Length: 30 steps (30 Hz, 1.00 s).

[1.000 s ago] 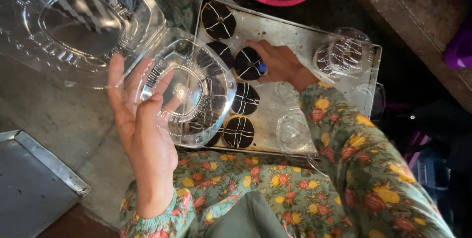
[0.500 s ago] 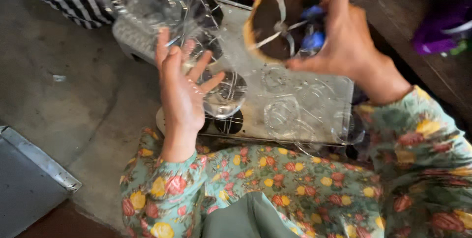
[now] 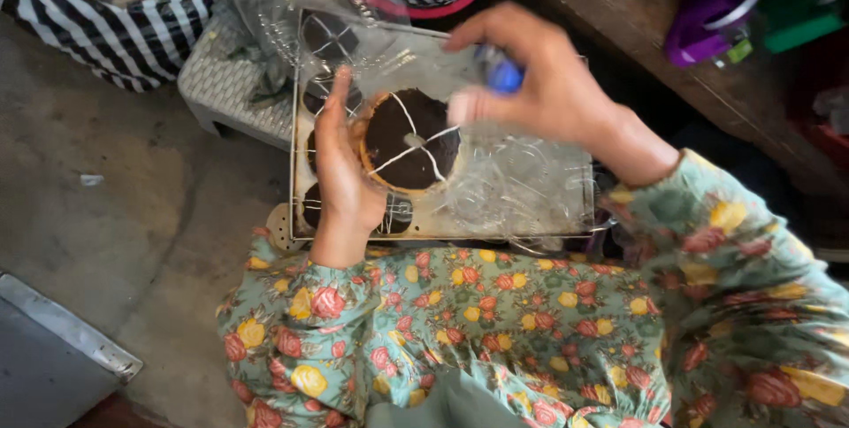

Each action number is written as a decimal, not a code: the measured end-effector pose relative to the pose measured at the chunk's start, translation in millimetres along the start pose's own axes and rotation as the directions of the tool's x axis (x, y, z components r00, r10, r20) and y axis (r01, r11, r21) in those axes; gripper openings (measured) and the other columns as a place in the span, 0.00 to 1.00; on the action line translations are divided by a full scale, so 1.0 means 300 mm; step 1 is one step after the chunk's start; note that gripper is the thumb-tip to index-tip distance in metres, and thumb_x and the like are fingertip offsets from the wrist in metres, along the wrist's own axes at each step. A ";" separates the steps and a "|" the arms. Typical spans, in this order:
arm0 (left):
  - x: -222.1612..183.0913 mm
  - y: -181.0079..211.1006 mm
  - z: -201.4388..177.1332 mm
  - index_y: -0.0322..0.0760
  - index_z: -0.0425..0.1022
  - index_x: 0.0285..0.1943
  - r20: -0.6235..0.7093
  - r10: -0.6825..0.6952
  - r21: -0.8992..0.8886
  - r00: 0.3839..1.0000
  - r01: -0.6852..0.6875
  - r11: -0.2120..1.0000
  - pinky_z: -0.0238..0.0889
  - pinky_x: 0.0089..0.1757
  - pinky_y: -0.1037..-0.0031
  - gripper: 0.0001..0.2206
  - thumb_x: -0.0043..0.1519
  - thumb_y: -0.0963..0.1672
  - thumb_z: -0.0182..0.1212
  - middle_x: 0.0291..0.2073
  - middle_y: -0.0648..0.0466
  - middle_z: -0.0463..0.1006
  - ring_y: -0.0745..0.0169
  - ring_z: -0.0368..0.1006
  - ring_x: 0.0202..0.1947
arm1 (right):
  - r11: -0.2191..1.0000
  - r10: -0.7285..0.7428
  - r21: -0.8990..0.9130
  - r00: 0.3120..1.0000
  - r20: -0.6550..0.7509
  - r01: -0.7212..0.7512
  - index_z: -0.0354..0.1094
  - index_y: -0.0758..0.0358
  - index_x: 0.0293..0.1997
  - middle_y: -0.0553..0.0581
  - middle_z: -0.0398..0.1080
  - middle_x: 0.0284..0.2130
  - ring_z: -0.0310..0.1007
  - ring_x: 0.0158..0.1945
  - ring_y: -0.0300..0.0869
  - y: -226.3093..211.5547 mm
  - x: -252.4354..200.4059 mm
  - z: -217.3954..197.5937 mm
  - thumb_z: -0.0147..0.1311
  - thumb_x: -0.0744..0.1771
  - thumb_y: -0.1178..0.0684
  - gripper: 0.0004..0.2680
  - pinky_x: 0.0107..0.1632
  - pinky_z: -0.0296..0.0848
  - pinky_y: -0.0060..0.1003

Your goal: The person places chocolate-frosted donuts into individual clear plastic containers and secures the lids using a blue stapler.

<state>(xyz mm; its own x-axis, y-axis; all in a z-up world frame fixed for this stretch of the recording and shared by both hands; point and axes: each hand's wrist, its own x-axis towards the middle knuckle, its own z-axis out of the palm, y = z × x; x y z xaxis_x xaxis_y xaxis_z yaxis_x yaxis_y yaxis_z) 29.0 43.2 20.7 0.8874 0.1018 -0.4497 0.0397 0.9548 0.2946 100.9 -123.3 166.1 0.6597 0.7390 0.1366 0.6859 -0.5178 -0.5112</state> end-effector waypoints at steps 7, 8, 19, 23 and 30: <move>-0.090 -0.031 0.044 0.60 0.65 0.69 0.072 -0.401 0.190 0.913 0.382 0.904 0.69 0.40 0.57 0.30 0.56 0.59 0.46 0.51 0.47 0.76 0.50 0.75 0.44 | 0.475 0.818 0.485 0.572 0.066 -0.734 0.66 0.42 0.56 0.44 0.68 0.41 0.57 0.22 0.30 0.215 0.064 0.023 0.50 0.64 0.37 0.16 0.17 0.56 0.23; -0.107 -0.041 0.054 0.61 0.62 0.70 0.021 -0.456 0.248 0.890 0.438 0.864 0.67 0.42 0.50 0.33 0.54 0.61 0.41 0.55 0.46 0.73 0.44 0.72 0.49 | 0.312 0.785 0.600 0.555 0.274 -0.737 0.67 0.47 0.55 0.48 0.70 0.43 0.53 0.20 0.30 0.224 0.057 0.026 0.43 0.60 0.30 0.23 0.18 0.57 0.24; -0.097 -0.099 -0.003 0.48 0.67 0.65 -0.080 -0.517 0.135 0.852 0.523 0.842 0.58 0.53 0.35 0.48 0.39 0.70 0.46 0.61 0.41 0.69 0.29 0.67 0.56 | 0.830 0.196 0.496 0.966 0.169 -0.255 0.73 0.61 0.45 0.60 0.72 0.41 0.70 0.39 0.44 0.053 -0.163 0.006 0.52 0.66 0.41 0.14 0.47 0.73 0.41; -0.059 -0.141 -0.085 0.44 0.58 0.71 0.097 -0.368 0.223 0.925 0.340 0.914 0.62 0.54 0.44 0.42 0.46 0.59 0.61 0.60 0.38 0.68 0.34 0.66 0.57 | 0.948 -0.016 0.319 1.000 0.026 0.007 0.75 0.60 0.42 0.61 0.73 0.43 0.75 0.47 0.52 -0.008 -0.230 0.052 0.70 0.59 0.52 0.12 0.55 0.69 0.47; -0.061 -0.093 -0.088 0.42 0.55 0.71 0.296 -0.148 0.408 0.944 0.015 0.913 0.67 0.51 0.46 0.40 0.48 0.49 0.69 0.61 0.36 0.63 0.33 0.66 0.55 | 0.731 0.569 0.564 0.799 -0.192 -0.385 0.70 0.58 0.47 0.51 0.71 0.32 0.69 0.32 0.36 0.139 -0.397 0.196 0.70 0.60 0.52 0.14 0.37 0.71 0.30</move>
<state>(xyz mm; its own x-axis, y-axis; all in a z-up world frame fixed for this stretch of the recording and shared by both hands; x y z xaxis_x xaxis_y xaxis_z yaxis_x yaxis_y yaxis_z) -0.5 22.0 -1.7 0.9674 -0.1279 -0.2185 0.2372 0.7594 0.6059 33.0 -207.6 78.7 0.9769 0.2131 -0.0188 0.0743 -0.4201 -0.9044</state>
